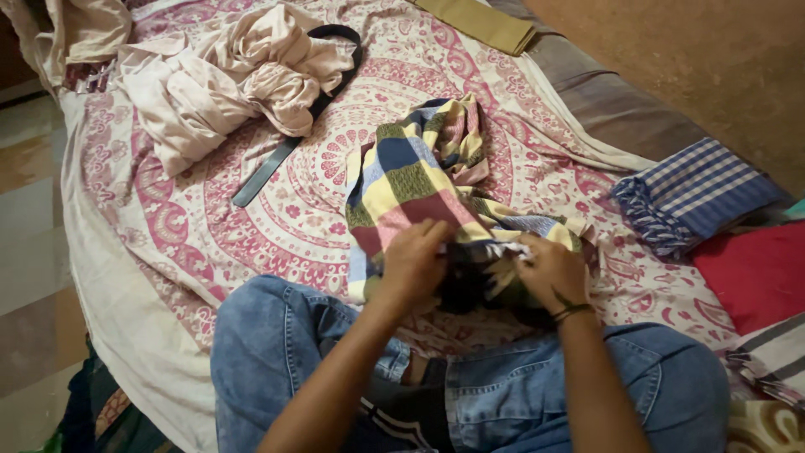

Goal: The person sits on a bed and repeatedly folds a multicolored checkered blanket by hand. They align edges, fold sections, and adjust the blanket multiple times without completing a final stack.

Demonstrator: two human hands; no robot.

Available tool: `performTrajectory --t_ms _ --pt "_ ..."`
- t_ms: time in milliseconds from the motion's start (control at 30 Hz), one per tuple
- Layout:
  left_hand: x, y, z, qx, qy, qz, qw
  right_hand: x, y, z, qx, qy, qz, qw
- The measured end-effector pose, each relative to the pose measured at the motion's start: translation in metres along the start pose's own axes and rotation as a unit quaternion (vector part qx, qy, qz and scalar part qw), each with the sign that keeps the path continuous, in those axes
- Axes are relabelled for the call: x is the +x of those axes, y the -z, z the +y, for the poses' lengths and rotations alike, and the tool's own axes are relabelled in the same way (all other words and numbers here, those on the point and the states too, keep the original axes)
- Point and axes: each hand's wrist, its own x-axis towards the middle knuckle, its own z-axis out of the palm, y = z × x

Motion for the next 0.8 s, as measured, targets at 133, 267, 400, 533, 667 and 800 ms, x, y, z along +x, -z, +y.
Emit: performTrajectory --t_ms 133,267,400,533,667,800 --pt "-0.001 0.023 -0.019 0.036 0.015 0.043 0.998 0.003 0.002 0.010 -0.007 -0.050 0.038 0.998" --pt "-0.012 0.039 -0.041 -0.069 0.153 0.056 0.984 0.006 0.000 0.022 0.001 -0.077 0.086 0.993" --pt "-0.018 0.045 -0.081 -0.284 0.267 0.059 0.919 0.012 -0.001 0.035 0.009 -0.111 0.047 0.993" --pt "-0.029 0.059 -0.112 -0.438 0.306 -0.178 0.826 0.017 -0.008 0.039 -0.011 -0.169 -0.024 0.985" --pt "-0.034 0.059 -0.115 -0.372 0.199 -0.375 0.825 0.019 -0.017 0.040 -0.019 -0.187 -0.025 0.982" --pt "-0.040 0.029 -0.101 -0.050 0.282 -0.378 0.880 0.019 -0.018 0.045 -0.019 -0.188 -0.036 0.981"
